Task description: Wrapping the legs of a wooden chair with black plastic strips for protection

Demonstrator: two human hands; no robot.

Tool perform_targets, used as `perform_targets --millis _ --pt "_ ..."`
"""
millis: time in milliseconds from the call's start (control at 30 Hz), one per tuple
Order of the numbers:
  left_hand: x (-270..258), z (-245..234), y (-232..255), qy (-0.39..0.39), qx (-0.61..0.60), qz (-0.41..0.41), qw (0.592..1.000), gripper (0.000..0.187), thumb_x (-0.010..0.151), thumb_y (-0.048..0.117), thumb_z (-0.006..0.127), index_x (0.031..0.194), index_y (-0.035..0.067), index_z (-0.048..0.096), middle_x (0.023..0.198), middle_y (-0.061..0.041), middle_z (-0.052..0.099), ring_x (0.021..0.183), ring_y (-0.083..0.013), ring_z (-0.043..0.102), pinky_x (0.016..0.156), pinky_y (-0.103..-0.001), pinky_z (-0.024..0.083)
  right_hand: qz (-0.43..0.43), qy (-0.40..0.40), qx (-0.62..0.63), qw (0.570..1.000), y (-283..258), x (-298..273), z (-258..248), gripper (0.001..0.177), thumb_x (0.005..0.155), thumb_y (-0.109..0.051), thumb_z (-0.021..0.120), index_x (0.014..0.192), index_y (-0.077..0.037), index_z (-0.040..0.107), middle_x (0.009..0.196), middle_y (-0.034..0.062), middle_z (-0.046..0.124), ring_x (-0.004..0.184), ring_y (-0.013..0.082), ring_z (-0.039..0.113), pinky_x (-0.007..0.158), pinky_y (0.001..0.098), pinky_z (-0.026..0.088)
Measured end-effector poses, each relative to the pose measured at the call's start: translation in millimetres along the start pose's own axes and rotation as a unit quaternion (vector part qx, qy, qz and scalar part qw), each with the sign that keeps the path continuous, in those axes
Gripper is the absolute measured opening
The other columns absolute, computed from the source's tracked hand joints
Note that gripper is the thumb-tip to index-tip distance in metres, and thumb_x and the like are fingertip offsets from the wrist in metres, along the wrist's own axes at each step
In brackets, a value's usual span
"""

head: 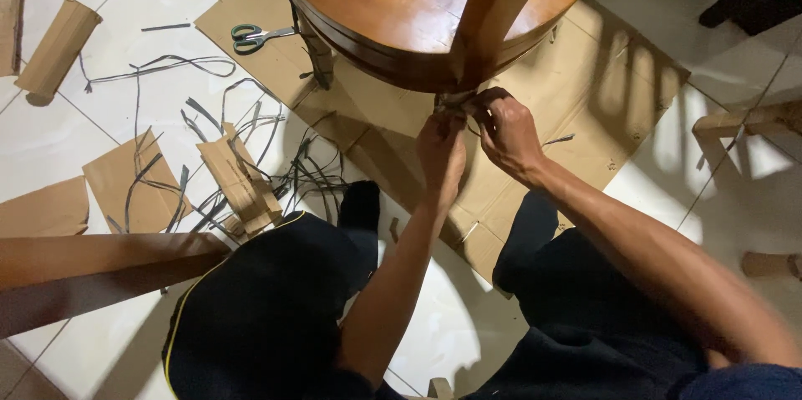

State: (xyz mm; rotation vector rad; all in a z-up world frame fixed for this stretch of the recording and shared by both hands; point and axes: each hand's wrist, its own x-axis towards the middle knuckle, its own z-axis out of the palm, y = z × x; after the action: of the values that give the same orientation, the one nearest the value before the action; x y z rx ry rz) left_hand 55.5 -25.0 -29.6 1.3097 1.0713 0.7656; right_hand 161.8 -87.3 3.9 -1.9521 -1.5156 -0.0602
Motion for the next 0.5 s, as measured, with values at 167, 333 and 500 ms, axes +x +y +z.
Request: perform_targets --millis 167,333,500 --pt "0.3 -22.9 3.3 -0.127 0.236 0.083 0.960 0.026 0.105 0.027 0.045 0.113 0.018 0.068 0.100 0.006 0.071 0.103 -0.0045 0.065 0.097 -0.024 0.052 0.039 0.055 0.044 0.997 20.3 -7.2 12.4 0.019 0.089 0.007 0.057 0.088 -0.007 0.070 0.081 0.0113 0.067 0.079 0.0331 0.069 0.071 0.0417 0.056" --pt "10.4 14.4 -49.2 0.073 0.066 0.073 0.993 0.023 0.093 0.028 0.065 0.110 0.012 0.062 0.099 -0.012 0.071 0.098 -0.0352 0.074 0.078 -0.044 0.061 0.095 0.072 0.093 0.988 -21.7 4.4 -8.0 0.022 0.084 0.010 0.054 0.087 -0.006 0.069 0.075 0.0131 0.067 0.073 0.0322 0.069 0.069 0.0414 0.056" --pt "6.1 1.5 -38.2 0.043 0.050 0.096 0.993 0.023 0.096 0.023 0.066 0.108 0.004 0.062 0.097 -0.018 0.069 0.093 -0.0359 0.072 0.072 -0.043 0.060 0.165 0.045 0.198 0.965 11.3 -2.9 0.2 0.021 0.094 0.003 0.048 0.097 -0.004 0.067 0.080 0.0150 0.072 0.068 0.0269 0.069 0.068 0.0397 0.054"
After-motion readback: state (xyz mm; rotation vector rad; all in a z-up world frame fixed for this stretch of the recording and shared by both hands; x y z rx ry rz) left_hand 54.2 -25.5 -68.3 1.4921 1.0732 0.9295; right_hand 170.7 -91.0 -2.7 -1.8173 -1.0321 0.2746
